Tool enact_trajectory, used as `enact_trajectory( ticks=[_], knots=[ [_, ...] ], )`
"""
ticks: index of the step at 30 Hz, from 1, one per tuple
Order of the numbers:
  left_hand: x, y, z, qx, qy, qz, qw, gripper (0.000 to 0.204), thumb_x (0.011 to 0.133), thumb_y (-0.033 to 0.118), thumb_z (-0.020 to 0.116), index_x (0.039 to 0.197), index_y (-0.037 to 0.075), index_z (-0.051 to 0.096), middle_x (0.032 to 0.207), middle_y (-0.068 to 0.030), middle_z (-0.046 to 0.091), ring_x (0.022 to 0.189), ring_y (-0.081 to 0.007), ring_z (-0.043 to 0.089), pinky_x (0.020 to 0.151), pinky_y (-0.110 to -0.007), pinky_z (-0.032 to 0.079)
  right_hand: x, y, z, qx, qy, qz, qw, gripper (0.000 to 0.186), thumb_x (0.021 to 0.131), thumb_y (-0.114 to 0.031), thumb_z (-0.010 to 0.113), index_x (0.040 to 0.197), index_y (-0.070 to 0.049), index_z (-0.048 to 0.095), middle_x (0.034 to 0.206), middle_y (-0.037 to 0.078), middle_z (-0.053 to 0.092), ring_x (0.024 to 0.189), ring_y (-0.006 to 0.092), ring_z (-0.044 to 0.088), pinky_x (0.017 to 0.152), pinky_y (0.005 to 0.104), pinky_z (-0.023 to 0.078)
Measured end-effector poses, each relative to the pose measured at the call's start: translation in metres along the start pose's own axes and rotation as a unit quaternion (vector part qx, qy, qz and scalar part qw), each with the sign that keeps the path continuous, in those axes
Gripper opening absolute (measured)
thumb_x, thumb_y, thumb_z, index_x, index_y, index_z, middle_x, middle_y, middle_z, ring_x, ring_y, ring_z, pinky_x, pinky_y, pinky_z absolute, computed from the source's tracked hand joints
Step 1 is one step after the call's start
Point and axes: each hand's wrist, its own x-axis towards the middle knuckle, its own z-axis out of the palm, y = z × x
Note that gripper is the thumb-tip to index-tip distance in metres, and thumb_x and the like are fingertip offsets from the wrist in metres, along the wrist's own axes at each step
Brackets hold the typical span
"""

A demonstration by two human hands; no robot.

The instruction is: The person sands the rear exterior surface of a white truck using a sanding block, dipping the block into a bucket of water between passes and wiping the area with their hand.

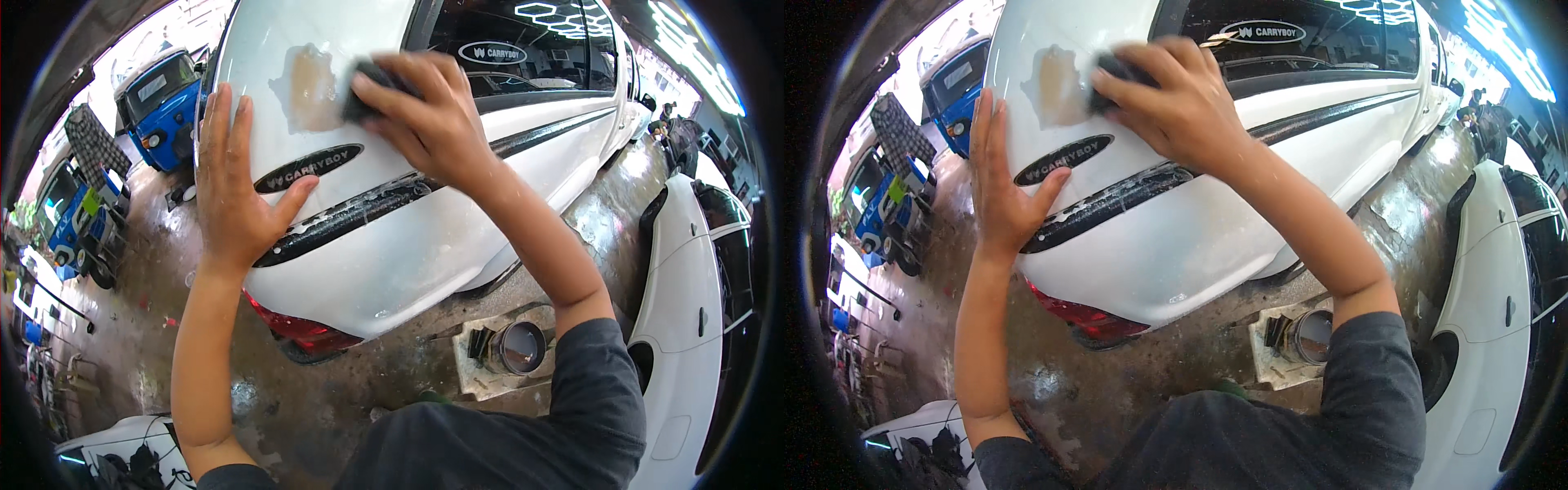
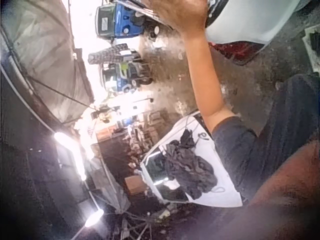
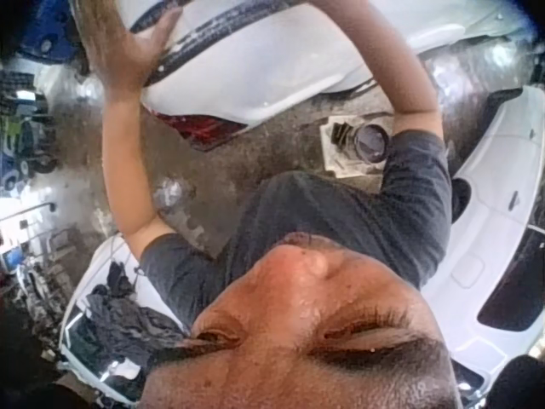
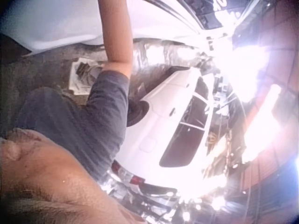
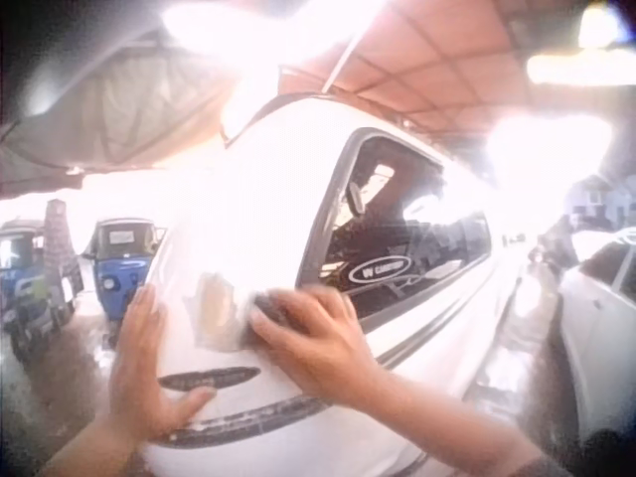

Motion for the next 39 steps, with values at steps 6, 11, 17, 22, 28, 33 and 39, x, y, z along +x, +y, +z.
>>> enact_trajectory(
  ticks=[6, 11, 17, 22, 28, 33, 39],
  knots=[
    [0.008, 0.011, 0.001, 0.002, -0.011, -0.009, 1.0, 0.103, 0.084, 0.029, 0.089, 0.167, 0.003, 0.032, 0.173, -0.0265, 0.03, 0.159, -0.0472, 0.031, 0.129, -0.055, 0.029, 0.009, 0.008, -0.011, 0.016, -0.019, -0.012, 1.0, 0.044, 0.089, -0.03, 0.084, 0.132, -0.027, 0.075, 0.137, 0.003, 0.065, 0.121, 0.0289, 0.059, 0.099, 0.0474, 0.047],
    [0.0, 0.0, 0.001, -0.006, 0.008, 0.001, 1.0, 0.103, 0.084, 0.038, 0.089, 0.165, 0.004, 0.037, 0.171, -0.0278, 0.034, 0.156, -0.0473, 0.036, 0.127, -0.056, 0.032, 0.028, 0.001, 0.008, 0.012, 0.01, -0.005, 1.0, 0.046, 0.09, -0.032, 0.084, 0.134, -0.026, 0.074, 0.136, 0.005, 0.065, 0.12, 0.0301, 0.059, 0.098, 0.0485, 0.047],
    [0.005, 0.007, 0.001, -0.016, -0.005, -0.009, 1.0, 0.103, 0.085, 0.029, 0.089, 0.167, 0.003, 0.032, 0.174, -0.0258, 0.029, 0.16, -0.0469, 0.03, 0.13, -0.055, 0.027, -0.005, 0.002, -0.017, 0.009, -0.037, -0.003, 0.999, 0.049, 0.087, -0.029, 0.085, 0.135, -0.027, 0.073, 0.139, 0.005, 0.065, 0.123, 0.03, 0.059, 0.099, 0.0477, 0.048],
    [0.002, 0.001, 0.002, -0.002, 0.007, -0.002, 1.0, 0.104, 0.084, 0.039, 0.089, 0.165, 0.003, 0.036, 0.171, -0.0282, 0.033, 0.157, -0.0473, 0.035, 0.127, -0.055, 0.031, 0.037, 0.006, 0.003, -0.012, 0.011, -0.001, 1.0, 0.04, 0.091, -0.032, 0.082, 0.13, -0.025, 0.075, 0.137, 0.004, 0.065, 0.12, 0.0304, 0.058, 0.1, 0.0485, 0.047],
    [0.004, 0.008, -0.003, -0.005, -0.01, -0.014, 1.0, 0.102, 0.086, 0.032, 0.088, 0.166, 0.003, 0.033, 0.174, -0.0261, 0.031, 0.16, -0.0467, 0.031, 0.13, -0.056, 0.027, -0.008, 0.002, -0.016, 0.014, -0.041, -0.011, 0.999, 0.053, 0.083, -0.027, 0.088, 0.134, -0.024, 0.075, 0.139, 0.005, 0.066, 0.119, 0.0306, 0.059, 0.102, 0.0468, 0.048],
    [0.001, 0.002, 0.003, -0.008, 0.01, 0.002, 1.0, 0.102, 0.085, 0.036, 0.088, 0.166, 0.004, 0.036, 0.171, -0.0273, 0.034, 0.156, -0.0471, 0.037, 0.127, -0.055, 0.032, 0.052, 0.021, 0.009, -0.029, 0.059, -0.044, 0.997, 0.04, 0.089, -0.031, 0.084, 0.126, -0.023, 0.076, 0.132, 0.004, 0.067, 0.117, 0.0295, 0.06, 0.096, 0.0482, 0.049],
    [0.005, 0.005, -0.002, -0.009, -0.004, -0.007, 1.0, 0.1, 0.087, 0.03, 0.087, 0.166, 0.003, 0.033, 0.173, -0.0263, 0.031, 0.16, -0.0473, 0.031, 0.13, -0.056, 0.027, -0.008, -0.004, -0.01, 0.026, -0.032, -0.007, 0.999, 0.049, 0.085, -0.027, 0.087, 0.132, -0.025, 0.075, 0.136, 0.004, 0.066, 0.119, 0.031, 0.058, 0.099, 0.0474, 0.049]
  ],
)
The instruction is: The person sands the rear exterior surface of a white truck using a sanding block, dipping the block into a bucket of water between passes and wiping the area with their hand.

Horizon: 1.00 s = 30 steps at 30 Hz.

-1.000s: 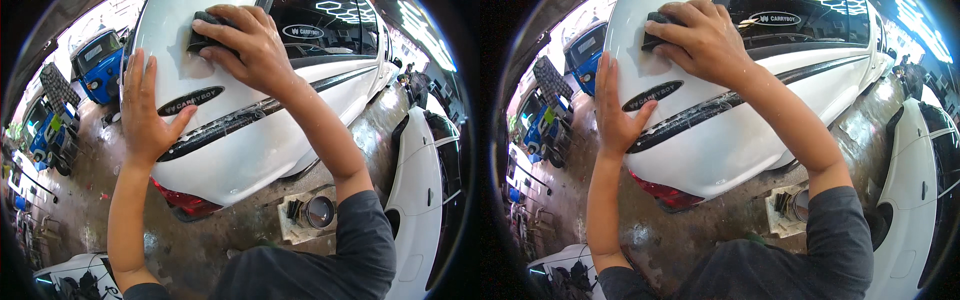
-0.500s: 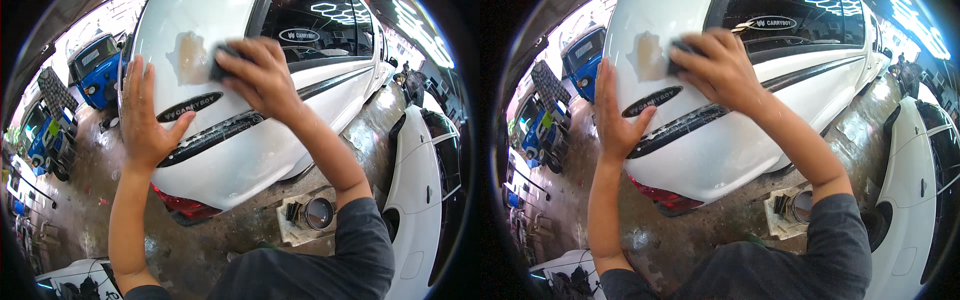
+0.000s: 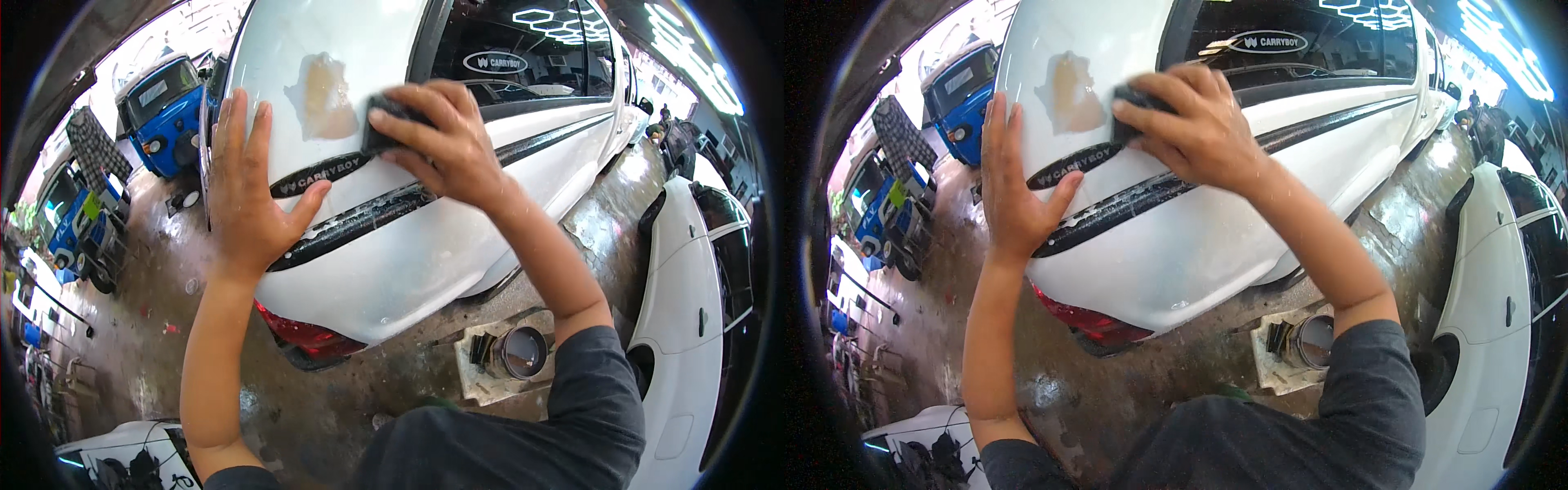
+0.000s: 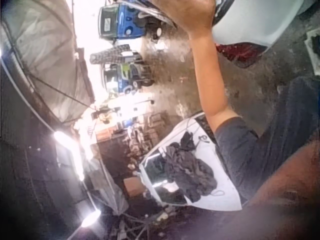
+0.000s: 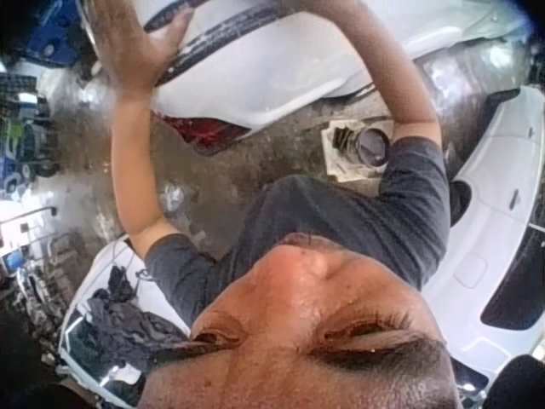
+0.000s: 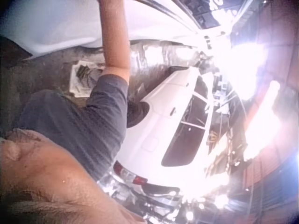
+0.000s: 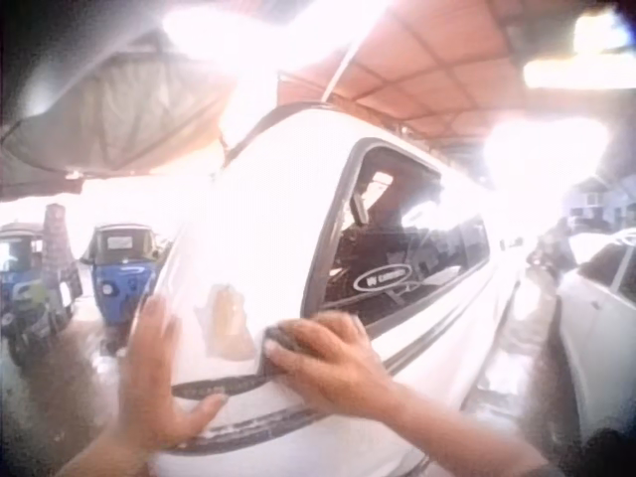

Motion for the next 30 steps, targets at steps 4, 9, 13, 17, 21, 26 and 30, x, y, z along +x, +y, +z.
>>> enact_trajectory(
  ticks=[4, 9, 13, 17, 21, 26, 30],
  knots=[
    [-0.001, 0.001, 0.002, 0.0, 0.002, -0.002, 1.0, 0.1, 0.086, 0.029, 0.088, 0.166, 0.003, 0.034, 0.173, -0.0263, 0.031, 0.16, -0.0474, 0.031, 0.13, -0.055, 0.027, 0.067, 0.024, 0.005, -0.055, 0.055, -0.049, 0.996, 0.04, 0.089, -0.029, 0.085, 0.128, -0.024, 0.077, 0.131, 0.003, 0.067, 0.117, 0.0301, 0.057, 0.099, 0.0472, 0.049],
    [-0.004, 0.0, -0.001, 0.001, 0.003, -0.004, 1.0, 0.099, 0.086, 0.029, 0.087, 0.166, 0.002, 0.034, 0.173, -0.0263, 0.031, 0.159, -0.0474, 0.032, 0.13, -0.056, 0.027, 0.003, -0.002, 0.009, -0.007, 0.041, 0.016, 0.999, 0.05, 0.084, -0.029, 0.087, 0.133, -0.026, 0.074, 0.137, 0.003, 0.064, 0.119, 0.0306, 0.058, 0.099, 0.0477, 0.049],
    [0.003, 0.005, -0.001, 0.006, 0.005, 0.007, 1.0, 0.099, 0.087, 0.031, 0.087, 0.166, 0.003, 0.034, 0.173, -0.0262, 0.032, 0.158, -0.0478, 0.032, 0.13, -0.056, 0.027, 0.01, 0.005, -0.005, -0.029, 0.029, -0.015, 0.999, 0.054, 0.081, -0.027, 0.088, 0.133, -0.026, 0.074, 0.135, 0.003, 0.066, 0.12, 0.0316, 0.059, 0.1, 0.0475, 0.05],
    [-0.001, 0.003, 0.004, 0.024, 0.002, 0.009, 1.0, 0.098, 0.089, 0.038, 0.086, 0.166, 0.003, 0.035, 0.173, -0.0256, 0.032, 0.158, -0.0482, 0.032, 0.129, -0.056, 0.029, 0.095, 0.039, 0.005, -0.069, 0.068, -0.039, 0.995, 0.043, 0.088, -0.024, 0.084, 0.129, -0.018, 0.075, 0.127, 0.006, 0.07, 0.111, 0.0322, 0.063, 0.096, 0.047, 0.05],
    [-0.014, 0.017, -0.012, 0.078, 0.009, 0.002, 0.997, 0.092, 0.095, 0.037, 0.081, 0.166, 0.002, 0.034, 0.173, -0.0247, 0.033, 0.159, -0.0474, 0.03, 0.13, -0.055, 0.025, 0.112, -0.007, -0.004, -0.052, 0.159, -0.035, 0.985, 0.051, 0.086, -0.027, 0.086, 0.134, -0.015, 0.071, 0.126, 0.008, 0.072, 0.109, 0.0331, 0.065, 0.099, 0.0481, 0.049],
    [-0.097, 0.157, -0.022, -0.409, 0.091, -0.332, 0.845, 0.084, 0.11, 0.048, 0.057, 0.168, -0.003, 0.023, 0.17, -0.0211, 0.035, 0.156, -0.034, 0.037, 0.127, -0.05, 0.03, 0.003, -0.141, -0.029, 0.115, 0.072, 0.153, 0.979, 0.067, 0.08, -0.023, 0.089, 0.14, -0.009, 0.064, 0.138, 0.011, 0.07, 0.121, 0.0328, 0.064, 0.103, 0.047, 0.048],
    [-0.136, 0.237, -0.031, -0.562, 0.142, -0.457, 0.675, 0.079, 0.113, 0.048, 0.05, 0.168, -0.001, 0.021, 0.164, -0.018, 0.04, 0.153, -0.0301, 0.04, 0.126, -0.047, 0.032, -0.078, -0.221, -0.011, 0.2, 0.024, 0.218, 0.955, 0.07, 0.075, -0.02, 0.09, 0.138, -0.005, 0.064, 0.149, 0.013, 0.065, 0.125, 0.0334, 0.063, 0.104, 0.0488, 0.047]
  ],
)
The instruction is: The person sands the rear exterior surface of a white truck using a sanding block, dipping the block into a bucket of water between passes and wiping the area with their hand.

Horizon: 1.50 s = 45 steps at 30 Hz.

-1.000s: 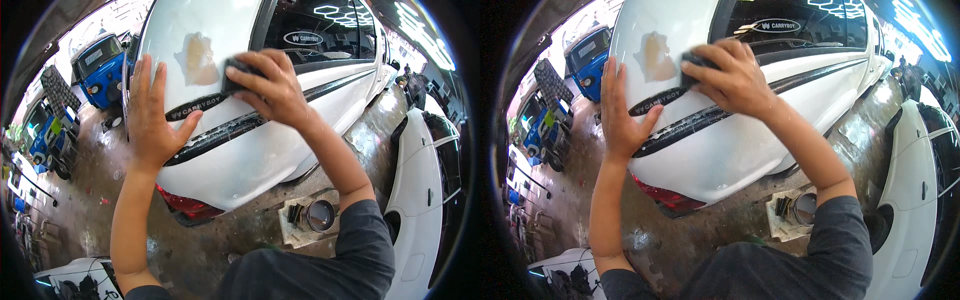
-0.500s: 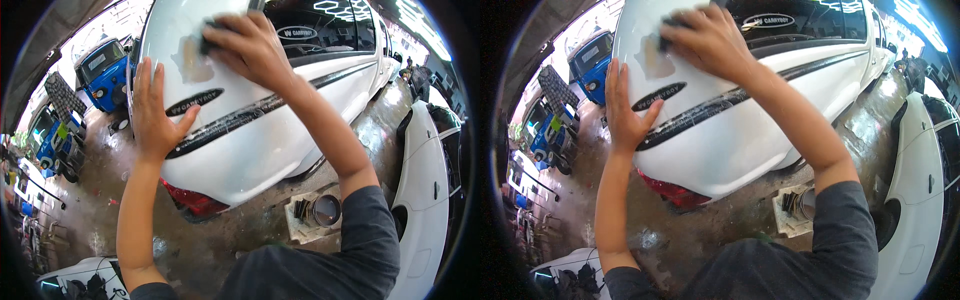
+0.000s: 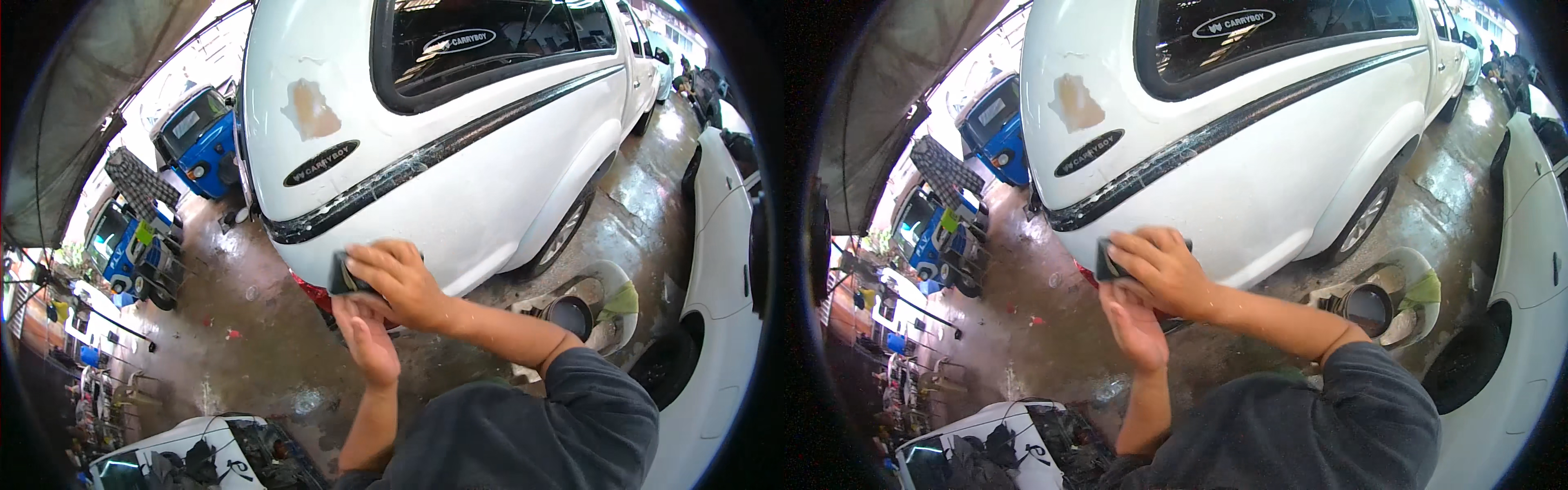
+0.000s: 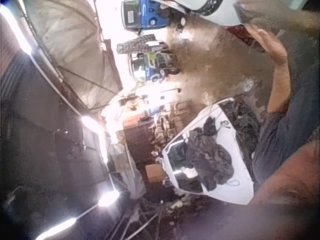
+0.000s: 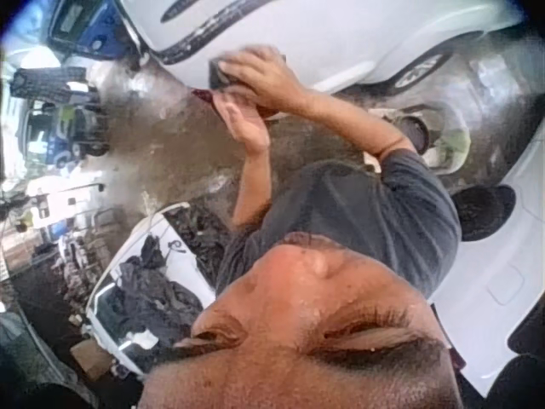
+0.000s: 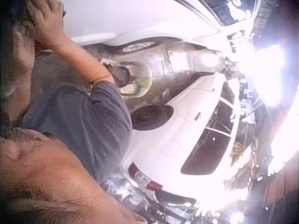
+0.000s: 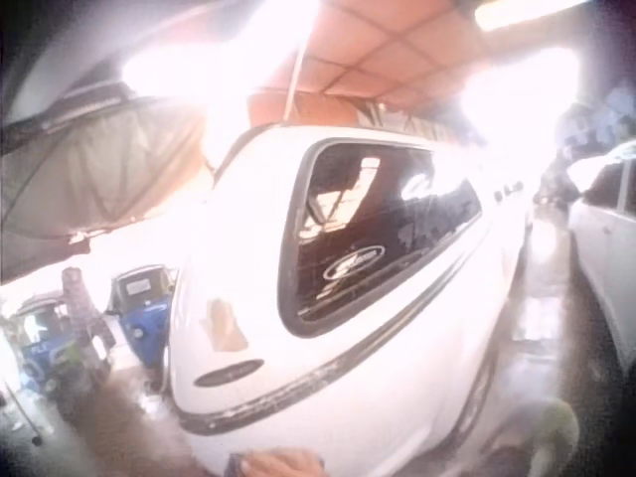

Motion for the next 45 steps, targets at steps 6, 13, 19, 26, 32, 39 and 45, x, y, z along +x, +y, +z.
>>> enact_trajectory(
  ticks=[6, 13, 19, 26, 32, 39, 45],
  knots=[
    [-0.039, -0.041, -0.024, 0.075, 0.174, -0.088, 0.978, 0.07, 0.112, 0.033, 0.061, 0.165, 0.004, 0.024, 0.164, -0.018, 0.041, 0.149, -0.0325, 0.048, 0.121, -0.046, 0.043, -0.076, -0.031, -0.008, 0.133, -0.11, 0.066, 0.983, 0.072, 0.085, -0.01, 0.075, 0.153, -0.002, 0.051, 0.159, 0.016, 0.056, 0.139, 0.0356, 0.057, 0.118, 0.0552, 0.039],
    [-0.021, -0.038, -0.009, 0.119, 0.22, -0.039, 0.967, 0.075, 0.111, 0.032, 0.065, 0.164, -0.003, 0.026, 0.166, -0.0206, 0.041, 0.148, -0.0311, 0.049, 0.12, -0.045, 0.042, -0.082, -0.023, -0.032, 0.241, -0.21, 0.116, 0.941, 0.089, 0.085, -0.004, 0.068, 0.165, 0.001, 0.029, 0.168, 0.022, 0.042, 0.153, 0.0393, 0.044, 0.13, 0.0622, 0.022],
    [0.062, 0.016, -0.022, 0.512, 0.146, 0.182, 0.827, 0.075, 0.097, 0.024, 0.083, 0.156, -0.005, 0.046, 0.152, -0.0193, 0.052, 0.14, -0.0333, 0.051, 0.12, -0.046, 0.038, -0.135, 0.003, -0.057, 0.242, -0.193, 0.154, 0.938, 0.085, 0.086, -0.004, 0.068, 0.164, 0.002, 0.034, 0.165, 0.025, 0.044, 0.153, 0.042, 0.043, 0.13, 0.0589, 0.026],
    [0.205, 0.108, -0.013, 0.695, -0.045, 0.411, 0.588, 0.073, 0.083, 0.032, 0.092, 0.144, 0.002, 0.064, 0.137, -0.0154, 0.066, 0.127, -0.0361, 0.059, 0.11, -0.048, 0.044, -0.315, 0.048, -0.11, 0.072, -0.377, 0.438, 0.813, 0.083, 0.087, -0.004, 0.063, 0.164, 0.002, 0.033, 0.158, 0.033, 0.048, 0.13, 0.0529, 0.058, 0.112, 0.0555, 0.048],
    [0.247, 0.109, 0.002, 0.74, -0.15, 0.425, 0.498, 0.068, 0.084, 0.036, 0.09, 0.142, 0.009, 0.067, 0.134, -0.0073, 0.068, 0.124, -0.0301, 0.06, 0.105, -0.046, 0.043, -0.479, 0.017, -0.169, -0.035, -0.446, 0.584, 0.678, 0.09, 0.09, -0.007, 0.062, 0.17, -0.004, 0.021, 0.157, 0.033, 0.05, 0.131, 0.0501, 0.06, 0.108, 0.0542, 0.05],
    [0.263, 0.117, 0.006, 0.728, -0.217, 0.448, 0.472, 0.062, 0.084, 0.032, 0.089, 0.139, 0.011, 0.069, 0.13, -0.0052, 0.068, 0.117, -0.0277, 0.061, 0.1, -0.045, 0.044, -0.524, -0.033, -0.132, -0.068, -0.397, 0.679, 0.614, 0.083, 0.092, -0.007, 0.06, 0.168, -0.001, 0.028, 0.149, 0.032, 0.057, 0.133, 0.0491, 0.059, 0.11, 0.0529, 0.05],
    [0.271, 0.119, 0.002, 0.715, -0.238, 0.475, 0.455, 0.06, 0.083, 0.028, 0.09, 0.137, 0.009, 0.071, 0.131, -0.01, 0.069, 0.119, -0.033, 0.062, 0.103, -0.048, 0.047, -0.514, -0.072, -0.077, -0.039, -0.317, 0.702, 0.637, 0.079, 0.092, -0.006, 0.059, 0.166, -0.002, 0.031, 0.155, 0.031, 0.051, 0.134, 0.0495, 0.058, 0.111, 0.0533, 0.049]
  ],
)
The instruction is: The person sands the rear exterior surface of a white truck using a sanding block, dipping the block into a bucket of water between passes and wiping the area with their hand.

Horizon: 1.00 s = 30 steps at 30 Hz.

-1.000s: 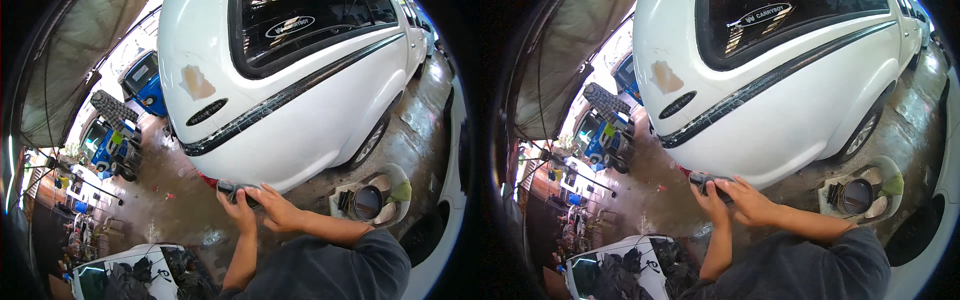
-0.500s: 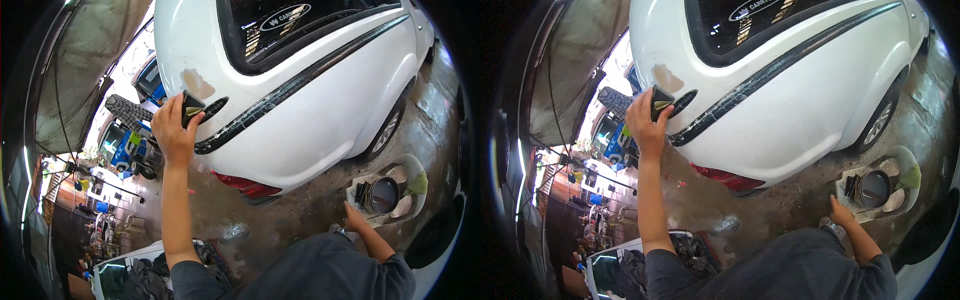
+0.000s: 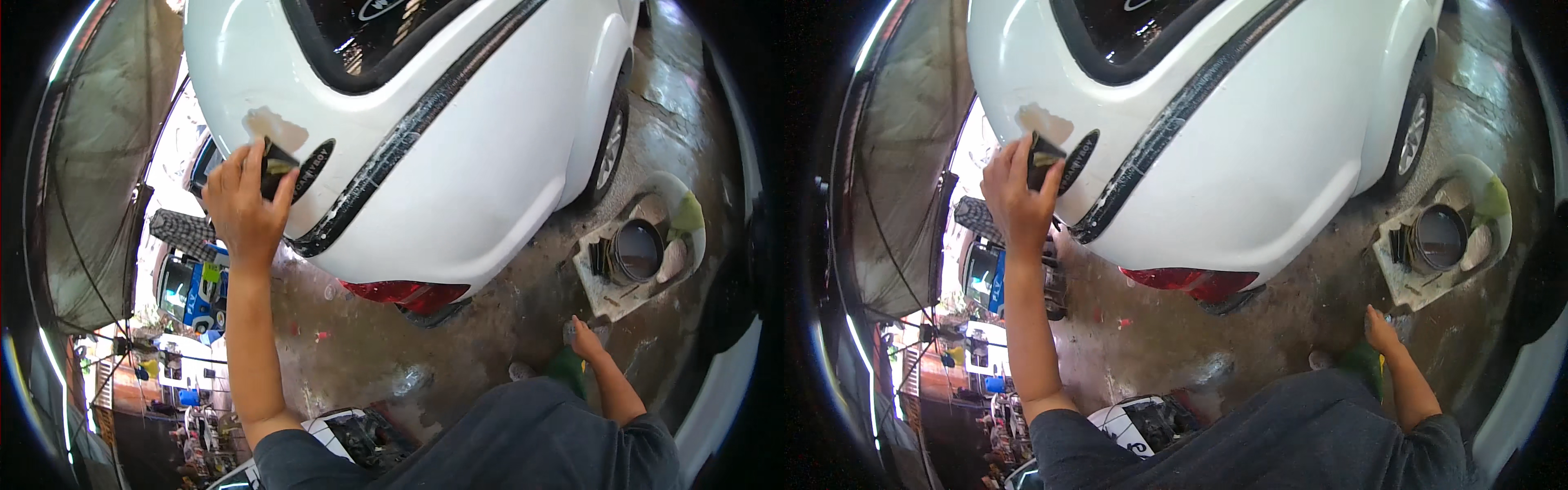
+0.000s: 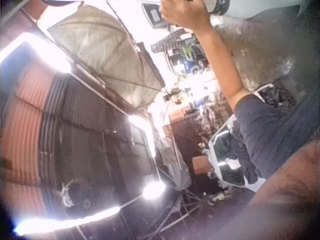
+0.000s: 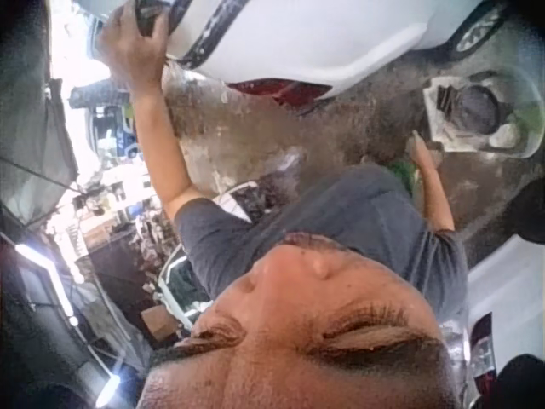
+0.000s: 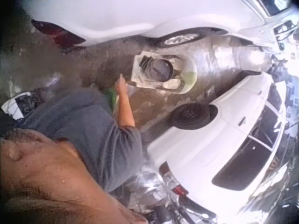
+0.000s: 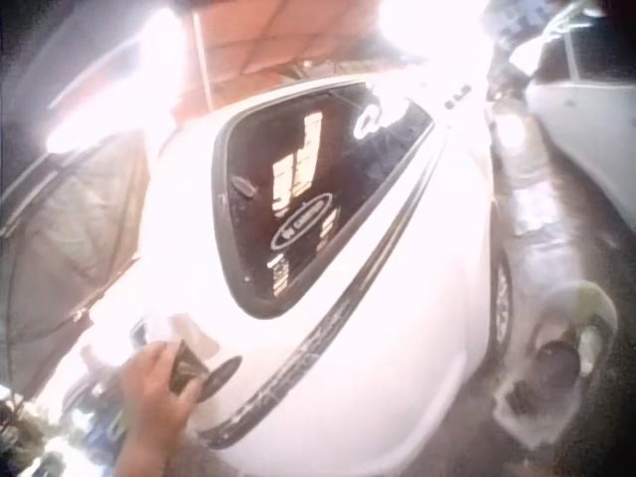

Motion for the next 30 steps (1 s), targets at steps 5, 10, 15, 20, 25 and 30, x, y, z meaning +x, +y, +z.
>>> enact_trajectory(
  ticks=[5, 10, 15, 20, 25, 30],
  knots=[
    [0.027, 0.009, 0.009, -0.018, 0.004, 0.031, 0.999, 0.06, 0.083, 0.029, 0.09, 0.137, 0.01, 0.071, 0.131, -0.0099, 0.068, 0.12, -0.032, 0.061, 0.103, -0.047, 0.047, 0.009, -0.016, 0.047, 0.031, 0.03, -0.05, 0.998, 0.08, 0.093, -0.011, 0.064, 0.166, -0.004, 0.033, 0.155, 0.028, 0.052, 0.137, 0.0479, 0.057, 0.113, 0.0526, 0.049],
    [-0.006, -0.018, 0.0, -0.011, -0.012, 0.037, 0.999, 0.059, 0.085, 0.029, 0.089, 0.136, 0.006, 0.072, 0.131, -0.0105, 0.068, 0.119, -0.0323, 0.061, 0.104, -0.047, 0.046, -0.001, 0.005, 0.051, 0.067, 0.065, -0.03, 0.995, 0.073, 0.094, -0.009, 0.064, 0.162, 0.001, 0.039, 0.157, 0.029, 0.05, 0.141, 0.0471, 0.053, 0.117, 0.0504, 0.046],
    [0.032, 0.001, 0.007, -0.011, 0.001, 0.07, 0.998, 0.058, 0.085, 0.031, 0.089, 0.135, 0.007, 0.072, 0.131, -0.0101, 0.069, 0.121, -0.0302, 0.062, 0.103, -0.046, 0.046, 0.002, -0.014, 0.055, 0.063, 0.067, -0.049, 0.995, 0.067, 0.094, -0.007, 0.065, 0.157, 0.004, 0.045, 0.154, 0.03, 0.053, 0.145, 0.0457, 0.051, 0.121, 0.0482, 0.043],
    [-0.003, -0.017, -0.002, -0.012, -0.014, 0.055, 0.998, 0.057, 0.085, 0.03, 0.089, 0.134, 0.007, 0.072, 0.131, -0.0118, 0.069, 0.12, -0.0313, 0.062, 0.104, -0.046, 0.046, 0.011, -0.008, 0.06, 0.093, 0.146, -0.052, 0.984, 0.071, 0.092, -0.008, 0.071, 0.158, 0.001, 0.045, 0.152, 0.026, 0.056, 0.138, 0.0438, 0.057, 0.115, 0.0483, 0.048],
    [0.031, 0.006, 0.01, -0.024, 0.013, 0.075, 0.997, 0.056, 0.084, 0.03, 0.089, 0.132, 0.008, 0.071, 0.129, -0.0099, 0.069, 0.12, -0.0312, 0.061, 0.103, -0.046, 0.047, 0.019, -0.012, 0.07, 0.074, 0.101, -0.04, 0.991, 0.072, 0.092, -0.007, 0.072, 0.159, -0.001, 0.045, 0.15, 0.024, 0.057, 0.124, 0.0389, 0.065, 0.106, 0.0463, 0.053],
    [0.019, 0.0, 0.01, -0.026, -0.012, 0.073, 0.997, 0.057, 0.084, 0.029, 0.089, 0.134, 0.008, 0.071, 0.13, -0.0094, 0.069, 0.12, -0.0311, 0.062, 0.105, -0.046, 0.046, 0.025, -0.056, 0.044, 0.198, 0.099, -0.065, 0.973, 0.073, 0.092, -0.006, 0.072, 0.159, -0.002, 0.045, 0.148, 0.023, 0.058, 0.105, 0.0344, 0.073, 0.097, 0.0451, 0.057]
  ],
)
